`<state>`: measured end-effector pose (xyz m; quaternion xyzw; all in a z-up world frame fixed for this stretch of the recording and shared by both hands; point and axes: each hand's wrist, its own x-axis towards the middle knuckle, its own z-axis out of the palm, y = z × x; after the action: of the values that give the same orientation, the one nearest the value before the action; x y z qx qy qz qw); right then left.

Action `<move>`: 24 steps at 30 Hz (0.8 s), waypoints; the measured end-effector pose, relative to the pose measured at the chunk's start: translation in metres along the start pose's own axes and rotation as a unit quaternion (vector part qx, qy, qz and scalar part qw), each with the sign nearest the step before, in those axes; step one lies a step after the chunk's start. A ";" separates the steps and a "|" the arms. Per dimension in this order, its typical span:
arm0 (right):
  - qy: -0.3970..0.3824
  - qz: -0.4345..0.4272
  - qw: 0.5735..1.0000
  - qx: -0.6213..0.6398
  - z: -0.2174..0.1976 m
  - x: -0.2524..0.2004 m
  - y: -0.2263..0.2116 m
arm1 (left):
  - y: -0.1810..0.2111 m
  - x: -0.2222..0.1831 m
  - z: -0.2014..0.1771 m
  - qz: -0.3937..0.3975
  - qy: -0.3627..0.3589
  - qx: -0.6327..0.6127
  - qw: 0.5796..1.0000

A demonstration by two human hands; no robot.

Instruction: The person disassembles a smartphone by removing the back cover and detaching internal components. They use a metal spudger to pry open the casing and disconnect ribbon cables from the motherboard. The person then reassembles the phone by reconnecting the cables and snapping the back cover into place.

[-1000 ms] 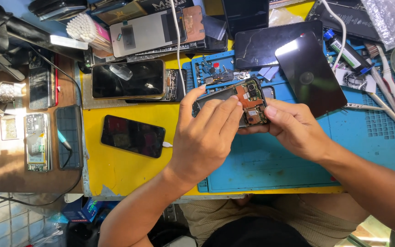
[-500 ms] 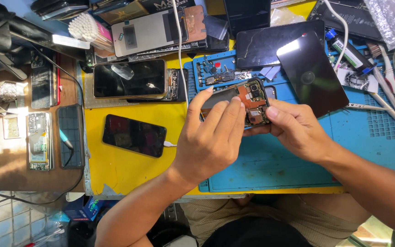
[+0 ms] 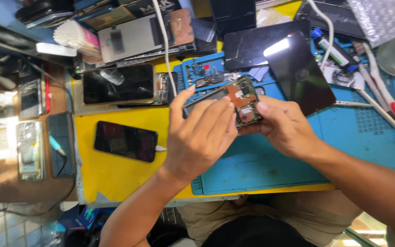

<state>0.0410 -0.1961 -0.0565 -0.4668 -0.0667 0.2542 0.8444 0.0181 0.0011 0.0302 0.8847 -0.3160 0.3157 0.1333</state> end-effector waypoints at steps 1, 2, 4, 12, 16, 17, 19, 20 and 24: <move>0.034 0.023 0.999 0.003 -0.004 0.000 0.001 | 0.001 0.004 -0.002 -0.018 -0.014 -0.024 0.999; 0.058 0.016 0.998 -0.001 -0.003 0.001 0.000 | 0.001 0.004 -0.004 -0.007 -0.011 -0.046 0.999; -0.001 0.066 0.997 0.032 -0.003 0.005 -0.005 | 0.000 0.005 -0.005 -0.073 -0.040 -0.065 0.994; -0.112 0.113 0.987 -0.019 -0.004 0.009 -0.032 | -0.027 -0.004 0.017 -0.558 -0.278 -0.418 0.661; -0.036 0.082 0.972 -0.217 -0.001 0.011 -0.066 | -0.028 -0.025 0.036 -0.543 -0.223 -0.519 0.621; -0.036 0.084 0.971 -0.219 -0.011 0.004 -0.079 | -0.025 -0.027 0.041 -0.544 -0.221 -0.520 0.620; -0.047 -0.154 0.777 -0.608 -0.029 -0.008 -0.103 | -0.019 -0.034 0.049 -0.580 -0.113 -0.637 0.496; -0.051 -0.153 0.776 -0.610 -0.043 -0.021 -0.108 | -0.017 -0.033 0.050 -0.581 -0.109 -0.638 0.494; 0.010 -0.010 0.638 -0.770 -0.092 -0.059 -0.113 | -0.013 -0.027 0.050 -0.586 -0.102 -0.690 0.413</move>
<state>0.0633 -0.3436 -0.0072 -0.9498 -0.2350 0.0975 0.1823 0.0338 0.0018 -0.0255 0.4906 0.1566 -0.2559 0.8181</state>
